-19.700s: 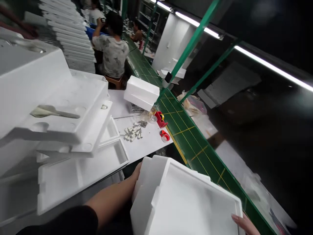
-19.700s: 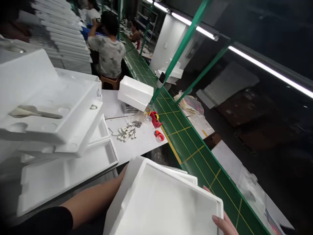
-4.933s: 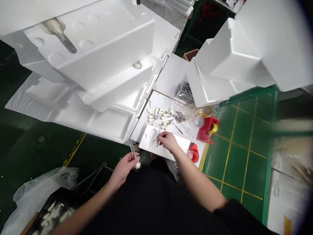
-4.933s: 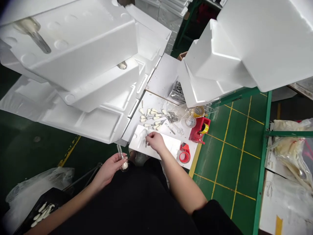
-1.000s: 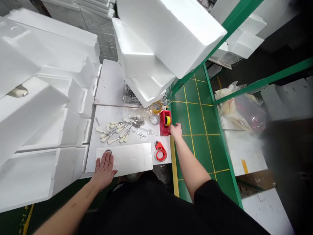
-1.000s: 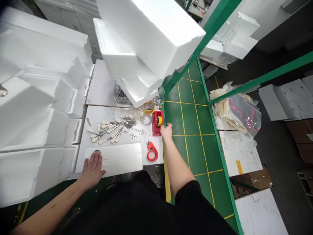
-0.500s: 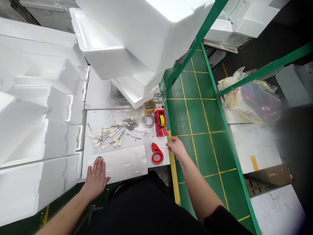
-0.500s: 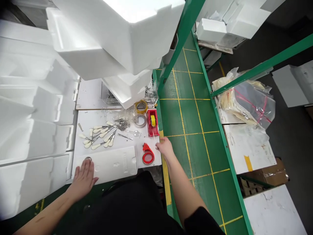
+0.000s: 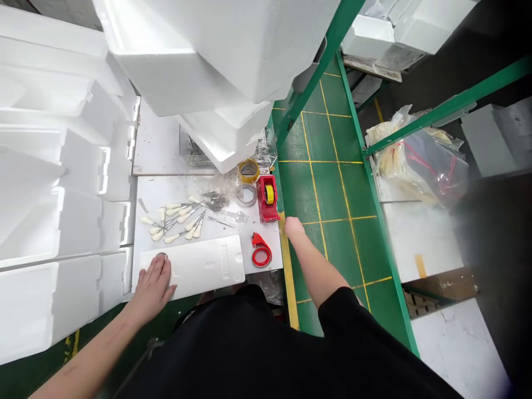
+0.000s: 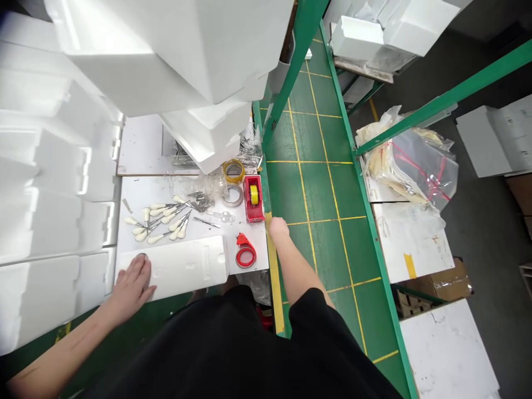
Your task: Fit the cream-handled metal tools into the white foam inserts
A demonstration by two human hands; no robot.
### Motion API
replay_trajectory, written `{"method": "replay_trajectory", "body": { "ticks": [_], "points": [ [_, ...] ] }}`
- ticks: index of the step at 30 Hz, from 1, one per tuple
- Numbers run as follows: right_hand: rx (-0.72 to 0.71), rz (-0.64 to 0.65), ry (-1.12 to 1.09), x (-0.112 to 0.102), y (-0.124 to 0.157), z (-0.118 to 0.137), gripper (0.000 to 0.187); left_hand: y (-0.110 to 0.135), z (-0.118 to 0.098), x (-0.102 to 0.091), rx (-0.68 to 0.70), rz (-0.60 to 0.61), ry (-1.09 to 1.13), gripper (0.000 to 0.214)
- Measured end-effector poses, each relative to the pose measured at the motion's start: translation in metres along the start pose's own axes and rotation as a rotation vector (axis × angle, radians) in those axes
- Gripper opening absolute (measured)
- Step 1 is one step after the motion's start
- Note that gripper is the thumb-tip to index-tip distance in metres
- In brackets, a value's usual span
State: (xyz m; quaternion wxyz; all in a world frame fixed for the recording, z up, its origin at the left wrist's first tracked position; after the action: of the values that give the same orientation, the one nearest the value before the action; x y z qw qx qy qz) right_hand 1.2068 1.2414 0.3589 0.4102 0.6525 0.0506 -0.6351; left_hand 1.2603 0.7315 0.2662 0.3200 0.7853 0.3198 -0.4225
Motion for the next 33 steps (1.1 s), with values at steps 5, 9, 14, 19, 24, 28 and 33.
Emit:
{"method": "replay_trajectory", "body": {
  "ticks": [5,9,14,19,24,28,33],
  "points": [
    [-0.234,-0.122,0.081,-0.056,0.084,0.026,0.024,-0.009,-0.027,-0.068,0.036,-0.179,0.240,0.061],
    [-0.491,-0.040,-0.165,-0.055,0.203,0.081,0.037,0.000,-0.090,-0.124,0.210,-0.124,0.531,0.051],
    [-0.493,0.337,-0.366,0.036,0.311,0.141,0.042,0.051,-0.129,-0.156,0.353,-0.078,0.974,0.060],
    [-0.514,0.463,-0.263,0.132,0.357,0.170,0.038,0.097,-0.067,-0.109,-0.033,-0.207,1.334,0.041],
    [-0.504,0.520,-0.174,0.180,0.369,0.181,0.040,0.116,-0.030,-0.065,-0.202,-0.173,1.718,0.038],
    [-0.514,0.541,-0.144,0.189,0.379,0.193,0.036,0.117,-0.010,-0.054,-0.290,-0.225,1.850,0.034],
    [-0.551,0.520,-0.129,0.194,0.380,0.196,0.020,0.118,0.019,-0.053,-0.357,-0.323,1.677,0.025]
  ]
}}
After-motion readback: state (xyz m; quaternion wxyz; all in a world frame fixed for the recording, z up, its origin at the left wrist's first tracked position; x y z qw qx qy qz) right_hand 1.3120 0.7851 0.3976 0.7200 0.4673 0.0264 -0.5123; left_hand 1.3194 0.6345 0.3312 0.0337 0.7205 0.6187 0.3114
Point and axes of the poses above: each hand's wrist, its own y-axis away from the middle knuckle, its own x-axis out of the palm, z = x × y, the point moved 8 cm from there along -y, towards the middle knuckle, and after that the axes turned 9 degrees about x, right-handed, at the moved point
